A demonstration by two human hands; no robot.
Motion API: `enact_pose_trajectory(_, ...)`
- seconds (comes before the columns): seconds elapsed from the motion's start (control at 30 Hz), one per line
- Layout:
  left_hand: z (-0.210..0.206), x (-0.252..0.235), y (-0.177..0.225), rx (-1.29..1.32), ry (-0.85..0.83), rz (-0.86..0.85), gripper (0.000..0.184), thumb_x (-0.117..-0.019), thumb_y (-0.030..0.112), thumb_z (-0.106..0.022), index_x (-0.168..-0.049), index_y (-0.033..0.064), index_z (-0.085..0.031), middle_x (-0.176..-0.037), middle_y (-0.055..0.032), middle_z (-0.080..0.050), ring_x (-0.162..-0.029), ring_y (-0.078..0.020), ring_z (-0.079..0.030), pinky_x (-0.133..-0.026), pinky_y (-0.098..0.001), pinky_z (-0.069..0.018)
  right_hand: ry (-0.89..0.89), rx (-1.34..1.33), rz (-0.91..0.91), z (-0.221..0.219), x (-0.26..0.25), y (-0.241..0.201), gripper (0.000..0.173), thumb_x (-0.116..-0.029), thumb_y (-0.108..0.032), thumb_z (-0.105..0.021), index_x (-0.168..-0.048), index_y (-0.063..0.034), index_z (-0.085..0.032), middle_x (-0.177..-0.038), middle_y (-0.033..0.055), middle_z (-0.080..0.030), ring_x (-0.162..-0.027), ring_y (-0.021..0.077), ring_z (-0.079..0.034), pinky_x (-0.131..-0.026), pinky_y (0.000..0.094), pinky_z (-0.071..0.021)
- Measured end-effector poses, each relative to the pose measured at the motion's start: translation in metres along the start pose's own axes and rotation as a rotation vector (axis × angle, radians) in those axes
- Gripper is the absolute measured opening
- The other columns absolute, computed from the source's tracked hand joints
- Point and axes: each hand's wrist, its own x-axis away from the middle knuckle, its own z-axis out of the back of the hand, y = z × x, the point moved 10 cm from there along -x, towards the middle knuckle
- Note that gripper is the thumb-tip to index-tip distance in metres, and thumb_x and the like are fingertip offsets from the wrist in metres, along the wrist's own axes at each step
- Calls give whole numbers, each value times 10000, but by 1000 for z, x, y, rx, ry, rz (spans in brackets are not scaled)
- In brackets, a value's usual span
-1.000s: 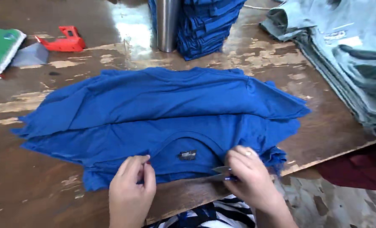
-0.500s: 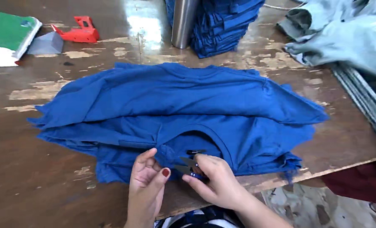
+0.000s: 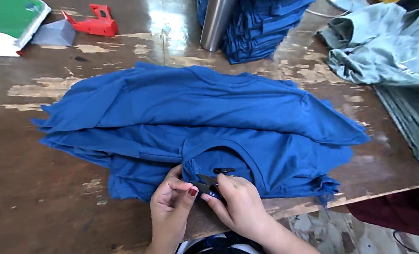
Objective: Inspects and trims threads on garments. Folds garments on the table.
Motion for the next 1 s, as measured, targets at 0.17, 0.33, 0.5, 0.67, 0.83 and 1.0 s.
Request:
enact_pose_trajectory(0.17, -2, -1, 1, 52, -41, -8, 56, -942, 238, -720, -962, 199, -756, -1250, 18, -698, -1184, -86, -638, -1003, -263, -529, -13, -67, -12, 1, -4, 1, 415, -1069, -377, -414, -813, -98, -584, -557, -9, -469, -488, 125, -495, -451, 283, -381)
enact_pose_trajectory(0.33, -1, 0, 1, 98, -36, -22, 222, -899, 55, -715, -1075, 190, -694, -1218, 10, -699, -1121, -82, -666, -934, -239, -560, 94, -442, -23, 23, -20, 4, 294, -1019, -272, -603, -1029, 22, -593, -950, 108, -667, -882, 98, -624, -802, 224, -522)
enact_pose_trajectory(0.5, -5, 2, 3, -19, -34, -57, 380, -868, -12, -736, -1168, 217, -697, -1218, 46, -691, -1074, -63, -678, -915, -227, -580, 199, -497, 78, 28, -35, -20, 184, -917, -56, -702, -1053, 44, -630, -1089, 161, -738, -1003, 124, -689, -887, 208, -541)
enact_pose_trajectory(0.67, -3, 2, 1, -86, 13, -63, 384, -841, 8, -778, -1152, 230, -740, -1180, 76, -689, -1010, -41, -680, -875, -209, -589, 186, -606, 84, 29, -30, -17, 112, -902, -38, -706, -938, 24, -620, -831, 87, -702, -791, 58, -650, -758, 151, -527)
enact_pose_trajectory(0.83, 1, 1, 0, -148, 57, -37, 124, -906, 160, -764, -1001, 236, -788, -1122, 95, -694, -1001, 0, -653, -847, -150, -561, -34, -923, 89, 21, -15, -14, 210, -971, -143, -683, -972, 25, -557, -827, 98, -673, -734, 45, -623, -674, 154, -514)
enact_pose_trajectory(1.0, 6, -1, -4, 47, 96, -2, 115, -943, 330, -704, -903, 239, -761, -1140, 75, -721, -1096, -35, -657, -949, -221, -541, -87, -400, -17, 9, -5, 22, 410, -1031, -430, -575, -888, -46, -581, -701, 33, -524, -660, 98, -525, -633, 246, -461)
